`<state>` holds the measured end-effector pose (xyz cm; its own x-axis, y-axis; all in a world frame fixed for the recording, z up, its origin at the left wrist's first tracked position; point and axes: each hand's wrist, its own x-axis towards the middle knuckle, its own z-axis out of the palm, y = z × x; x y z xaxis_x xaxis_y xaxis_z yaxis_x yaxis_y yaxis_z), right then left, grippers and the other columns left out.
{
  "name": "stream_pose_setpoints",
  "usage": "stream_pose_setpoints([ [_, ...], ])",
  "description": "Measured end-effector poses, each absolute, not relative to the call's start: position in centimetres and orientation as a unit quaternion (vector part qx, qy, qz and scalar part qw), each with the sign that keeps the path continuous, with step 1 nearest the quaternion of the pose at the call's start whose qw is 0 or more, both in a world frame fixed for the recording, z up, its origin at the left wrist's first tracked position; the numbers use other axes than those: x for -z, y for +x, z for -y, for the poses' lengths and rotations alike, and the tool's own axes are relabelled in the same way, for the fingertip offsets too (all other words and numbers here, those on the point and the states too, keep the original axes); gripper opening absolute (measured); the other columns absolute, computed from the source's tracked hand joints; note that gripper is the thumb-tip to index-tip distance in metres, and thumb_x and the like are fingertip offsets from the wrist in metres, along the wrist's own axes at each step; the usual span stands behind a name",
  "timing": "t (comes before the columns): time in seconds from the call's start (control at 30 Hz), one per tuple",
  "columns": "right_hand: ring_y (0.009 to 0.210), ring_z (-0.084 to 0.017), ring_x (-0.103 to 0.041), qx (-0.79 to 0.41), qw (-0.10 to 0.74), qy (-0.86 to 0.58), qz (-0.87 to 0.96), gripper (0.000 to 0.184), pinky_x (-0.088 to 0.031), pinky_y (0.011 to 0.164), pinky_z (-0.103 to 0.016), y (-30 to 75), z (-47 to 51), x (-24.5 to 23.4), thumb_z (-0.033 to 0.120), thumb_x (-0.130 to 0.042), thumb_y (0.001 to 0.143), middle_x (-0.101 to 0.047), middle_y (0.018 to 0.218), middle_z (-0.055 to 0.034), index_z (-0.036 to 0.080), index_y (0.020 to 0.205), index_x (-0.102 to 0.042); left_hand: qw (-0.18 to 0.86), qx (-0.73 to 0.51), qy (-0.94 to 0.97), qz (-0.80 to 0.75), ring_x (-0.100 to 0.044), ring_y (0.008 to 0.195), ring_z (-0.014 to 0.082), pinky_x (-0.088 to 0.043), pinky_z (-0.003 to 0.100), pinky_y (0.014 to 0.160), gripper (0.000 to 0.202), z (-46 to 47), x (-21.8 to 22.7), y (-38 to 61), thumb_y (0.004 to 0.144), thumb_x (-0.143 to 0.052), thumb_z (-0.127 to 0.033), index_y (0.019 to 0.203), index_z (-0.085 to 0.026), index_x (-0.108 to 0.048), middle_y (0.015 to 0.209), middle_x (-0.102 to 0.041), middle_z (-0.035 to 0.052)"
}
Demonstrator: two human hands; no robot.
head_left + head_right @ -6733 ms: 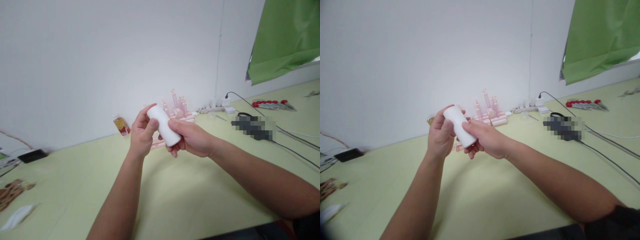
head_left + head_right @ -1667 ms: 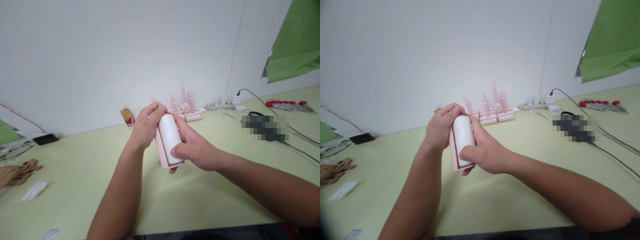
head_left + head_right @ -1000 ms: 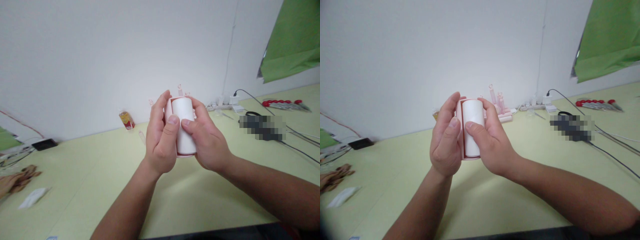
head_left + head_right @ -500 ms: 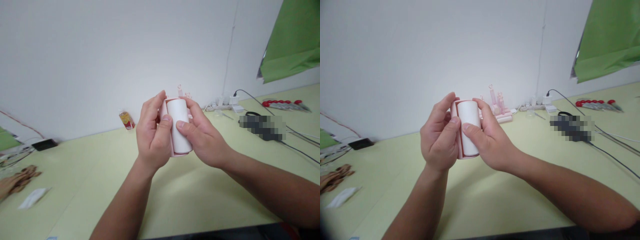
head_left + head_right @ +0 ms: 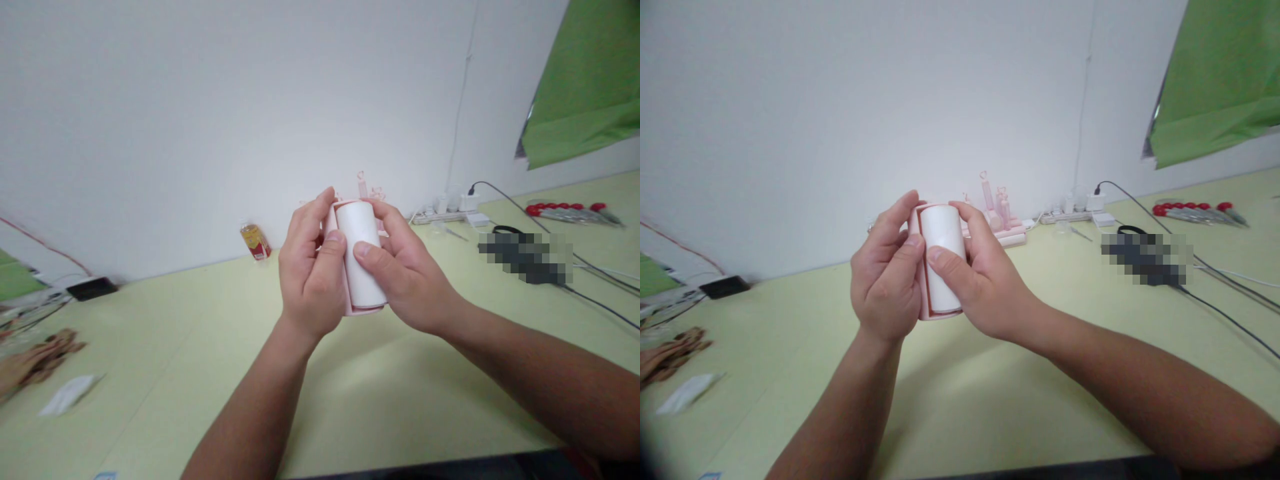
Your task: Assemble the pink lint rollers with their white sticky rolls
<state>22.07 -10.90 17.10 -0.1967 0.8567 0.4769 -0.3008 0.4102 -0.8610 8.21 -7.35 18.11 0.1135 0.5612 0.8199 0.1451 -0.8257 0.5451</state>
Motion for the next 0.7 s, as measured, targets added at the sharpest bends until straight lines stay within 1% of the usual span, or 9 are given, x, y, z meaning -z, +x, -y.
stream_pose_setpoints([
  [0.1,0.071,-0.018,-0.063,-0.491,0.581,-0.255,0.597,0.062,-0.055,0.059,-0.032,22.0,10.9,-17.1,0.051,-0.065,0.088,-0.065,0.107,-0.0037,0.033,0.139,-0.034,0.182,-0.617,0.720,-0.261,-0.058,0.124,0.0279,-0.048,0.044,0.106,0.040,7.2,-18.0,8.3,0.094,-0.055,-0.026,0.134,-0.025,-0.063,0.136,-0.063,0.0082],
  [0.17,0.071,-0.018,-0.062,-0.487,0.582,-0.262,0.596,0.061,-0.054,0.058,-0.031,22.1,11.0,-17.3,0.051,-0.065,0.088,-0.065,0.103,-0.0032,0.032,0.138,-0.035,0.189,-0.618,0.716,-0.264,-0.057,0.127,0.0285,-0.048,0.045,0.107,0.040,7.3,-18.1,8.3,0.095,-0.055,-0.026,0.134,-0.025,-0.062,0.138,-0.062,0.0079],
  [0.27,0.068,-0.017,-0.061,-0.475,0.591,-0.277,0.591,0.058,-0.053,0.054,-0.029,22.2,11.1,-17.6,0.052,-0.064,0.089,-0.064,0.100,-0.0028,0.031,0.136,-0.037,0.198,-0.608,0.728,-0.248,-0.051,0.135,0.0305,-0.046,0.048,0.111,0.041,7.7,-18.3,8.2,0.095,-0.054,-0.029,0.136,-0.027,-0.061,0.144,-0.059,0.0059],
  [0.33,0.061,-0.015,-0.059,-0.475,0.593,-0.291,0.581,0.054,-0.050,0.048,-0.028,22.4,11.1,-17.7,0.052,-0.061,0.091,-0.063,0.094,-0.0019,0.031,0.134,-0.037,0.207,-0.582,0.752,-0.230,-0.043,0.143,0.0325,-0.043,0.049,0.115,0.043,8.0,-18.3,8.2,0.095,-0.055,-0.033,0.138,-0.030,-0.059,0.151,-0.052,0.0030],
  [0.43,0.049,-0.012,-0.052,-0.488,0.600,-0.301,0.557,0.049,-0.044,0.038,-0.025,22.6,10.9,-17.7,0.052,-0.059,0.092,-0.058,0.086,0.0005,0.031,0.131,-0.036,0.216,-0.541,0.785,-0.209,-0.027,0.153,0.0319,-0.031,0.048,0.125,0.049,8.3,-17.9,8.5,0.097,-0.053,-0.040,0.145,-0.035,-0.052,0.161,-0.039,-0.0017],
  [0.5,0.047,-0.011,-0.050,-0.490,0.608,-0.308,0.543,0.049,-0.042,0.035,-0.024,22.8,10.9,-17.7,0.050,-0.059,0.091,-0.056,0.085,0.0013,0.032,0.130,-0.036,0.210,-0.528,0.797,-0.205,-0.020,0.156,0.0295,-0.018,0.047,0.129,0.051,8.3,-17.4,8.8,0.100,-0.049,-0.040,0.151,-0.034,-0.045,0.165,-0.032,-0.0014],
  [0.53,0.049,-0.011,-0.051,-0.486,0.613,-0.313,0.538,0.048,-0.042,0.036,-0.024,22.9,10.9,-17.7,0.048,-0.059,0.091,-0.056,0.087,0.0009,0.032,0.130,-0.035,0.201,-0.524,0.802,-0.203,-0.018,0.156,0.0285,-0.013,0.047,0.130,0.052,8.3,-17.2,9.0,0.101,-0.047,-0.039,0.152,-0.033,-0.042,0.167,-0.029,-0.0005],
  [0.6,0.059,-0.014,-0.057,-0.467,0.623,-0.320,0.540,0.046,-0.046,0.042,-0.025,22.9,11.0,-17.7,0.045,-0.058,0.092,-0.058,0.096,-0.0009,0.032,0.130,-0.036,0.172,-0.524,0.811,-0.195,-0.015,0.157,0.0276,-0.008,0.048,0.130,0.053,8.2,-16.9,9.3,0.102,-0.044,-0.038,0.154,-0.031,-0.039,0.168,-0.026,0.0015],
  [0.7,0.089,-0.019,-0.063,-0.425,0.643,-0.316,0.553,0.042,-0.054,0.060,-0.028,22.8,11.0,-17.6,0.041,-0.056,0.093,-0.058,0.116,-0.0043,0.030,0.130,-0.038,0.127,-0.532,0.819,-0.176,-0.015,0.157,0.0282,-0.007,0.050,0.130,0.052,7.9,-16.7,9.5,0.103,-0.041,-0.039,0.154,-0.029,-0.039,0.167,-0.026,0.0036],
])
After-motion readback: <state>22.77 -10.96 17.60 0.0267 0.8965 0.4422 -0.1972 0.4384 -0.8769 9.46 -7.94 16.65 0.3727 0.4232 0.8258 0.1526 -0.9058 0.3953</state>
